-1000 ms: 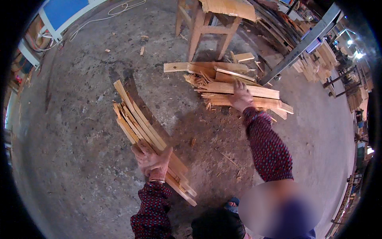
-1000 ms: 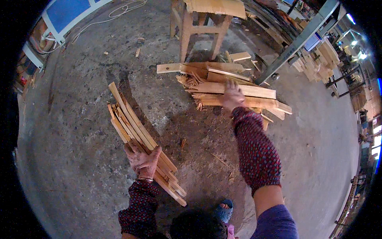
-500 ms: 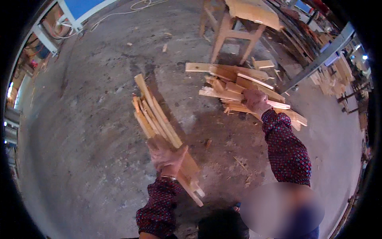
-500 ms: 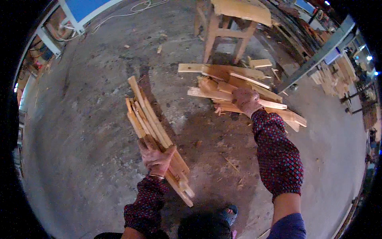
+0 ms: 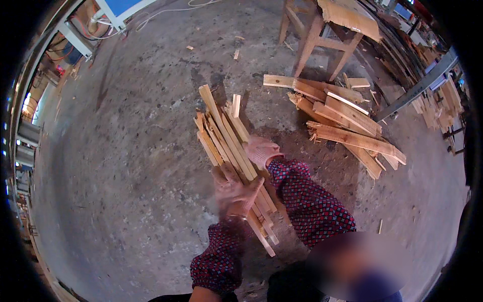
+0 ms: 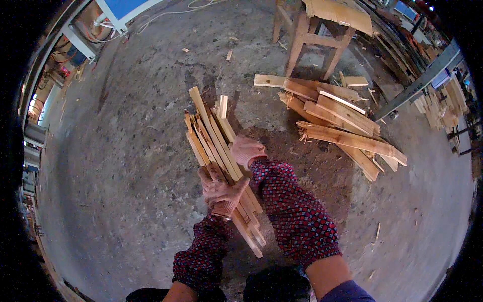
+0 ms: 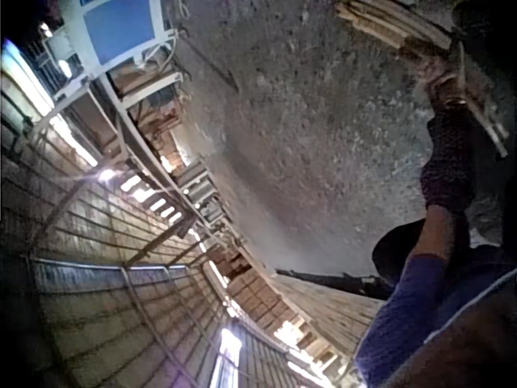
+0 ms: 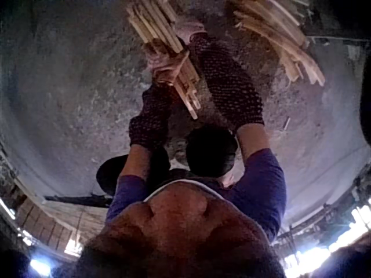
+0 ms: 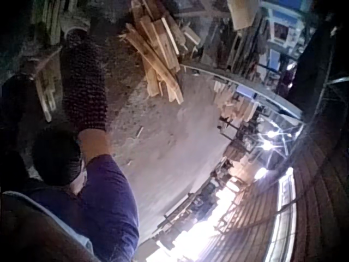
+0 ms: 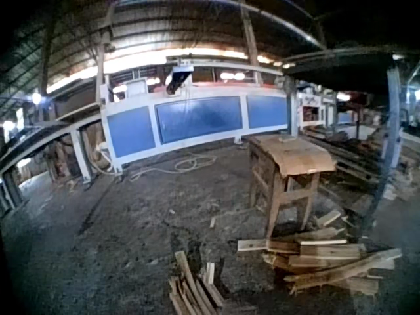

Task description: The person gathers scattered wooden planks from the floor and stacks them into a neat pile. They then carry the stack to a metal workbench and arrange the planks in an orderly fashion. The person continues to pick up individual planks from the floor and add them to the stack on the table.

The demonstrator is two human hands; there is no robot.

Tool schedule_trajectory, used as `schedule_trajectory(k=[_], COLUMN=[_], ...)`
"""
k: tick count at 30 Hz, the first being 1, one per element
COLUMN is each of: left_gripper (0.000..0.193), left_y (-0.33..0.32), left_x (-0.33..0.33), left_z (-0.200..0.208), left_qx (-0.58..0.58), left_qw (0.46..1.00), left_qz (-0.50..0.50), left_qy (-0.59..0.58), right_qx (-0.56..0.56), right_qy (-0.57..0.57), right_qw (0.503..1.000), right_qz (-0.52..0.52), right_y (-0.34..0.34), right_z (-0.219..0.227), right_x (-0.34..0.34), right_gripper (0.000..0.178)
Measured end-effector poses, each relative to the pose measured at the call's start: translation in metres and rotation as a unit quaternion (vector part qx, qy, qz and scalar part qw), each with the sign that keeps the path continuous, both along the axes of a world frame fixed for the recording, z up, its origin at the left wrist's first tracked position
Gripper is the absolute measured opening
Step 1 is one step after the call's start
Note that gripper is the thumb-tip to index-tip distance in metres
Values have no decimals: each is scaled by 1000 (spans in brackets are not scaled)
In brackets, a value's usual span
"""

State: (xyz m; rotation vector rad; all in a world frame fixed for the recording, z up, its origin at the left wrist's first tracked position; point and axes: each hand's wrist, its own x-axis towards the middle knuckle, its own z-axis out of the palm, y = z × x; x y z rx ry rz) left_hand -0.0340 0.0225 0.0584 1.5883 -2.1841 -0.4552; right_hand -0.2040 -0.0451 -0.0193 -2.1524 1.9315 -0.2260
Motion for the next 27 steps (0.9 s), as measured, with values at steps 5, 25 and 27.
schedule_trajectory(k=[5,25,27], left_gripper=[114,122,122], left_y=[2,4,4], left_x=[10,-3,-7], left_z=[-17,-33,-30], left_qx=[-93,-38,-36], left_qw=[995,984,985], left_qz=[26,0,-1], left_qy=[-38,-173,-166], right_qx=[109,2,77], right_qy=[-199,214,215], right_qw=[950,911,913], right_qz=[-214,-352,-339], right_y=[-6,196,197], right_z=[31,46,59], right_x=[34,-227,-253], right_gripper=[46,80,78])
